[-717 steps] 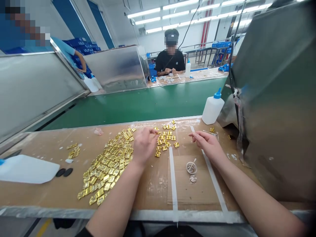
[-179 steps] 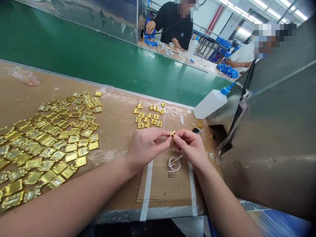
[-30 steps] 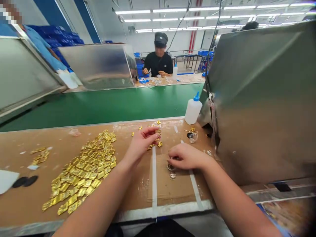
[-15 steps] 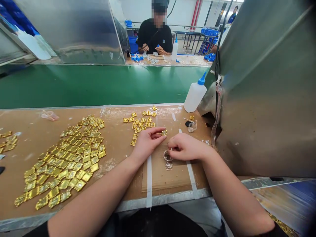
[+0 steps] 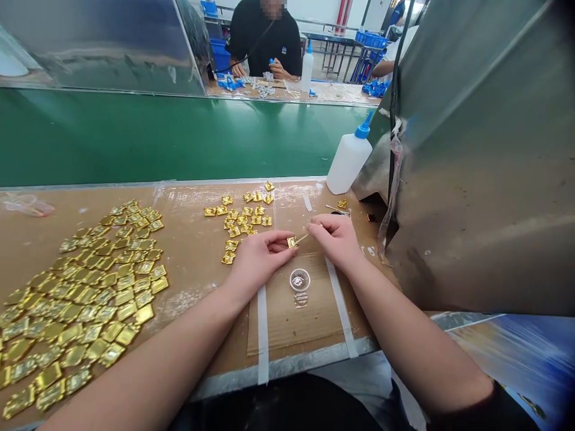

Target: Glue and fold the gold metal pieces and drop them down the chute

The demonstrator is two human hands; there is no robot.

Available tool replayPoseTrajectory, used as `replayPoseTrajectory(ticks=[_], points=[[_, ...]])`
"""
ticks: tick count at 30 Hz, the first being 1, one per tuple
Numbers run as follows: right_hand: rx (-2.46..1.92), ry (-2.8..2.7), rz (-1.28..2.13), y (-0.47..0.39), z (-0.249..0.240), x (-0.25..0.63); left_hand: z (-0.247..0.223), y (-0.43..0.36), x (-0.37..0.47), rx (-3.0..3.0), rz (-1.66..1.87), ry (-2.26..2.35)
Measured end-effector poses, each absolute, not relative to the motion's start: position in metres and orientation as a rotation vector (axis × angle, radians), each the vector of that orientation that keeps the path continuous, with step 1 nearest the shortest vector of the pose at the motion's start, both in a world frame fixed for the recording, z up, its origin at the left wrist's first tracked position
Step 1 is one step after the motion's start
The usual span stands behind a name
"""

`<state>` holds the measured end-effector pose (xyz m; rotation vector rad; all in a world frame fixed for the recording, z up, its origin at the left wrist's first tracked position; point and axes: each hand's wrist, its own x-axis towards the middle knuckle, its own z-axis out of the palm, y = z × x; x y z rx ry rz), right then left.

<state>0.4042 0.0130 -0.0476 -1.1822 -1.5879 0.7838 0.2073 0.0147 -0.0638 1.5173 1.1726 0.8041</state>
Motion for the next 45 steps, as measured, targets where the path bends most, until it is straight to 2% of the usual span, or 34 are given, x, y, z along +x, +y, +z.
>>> replayPoseTrajectory(ticks=[8, 29, 35, 45], points=[[-1.256, -1.663, 0.612, 0.017, -0.057, 0.404, -0.063, 0.017, 0.207, 1.520, 0.776, 1.194], [-1.162, -1.697, 0.643, 0.014, -0.050, 0.406, -0.068, 0.016, 0.207, 1.517, 0.857, 1.149], [-0.788, -2.161, 0.920, 0.005, -0.035, 0.415, -0.071, 0.016, 0.207, 1.514, 0.904, 1.108], [-0.935, -2.479, 0.842, 0.001, -0.034, 0.414, -0.072, 0.015, 0.205, 1.591, 0.959, 1.135]])
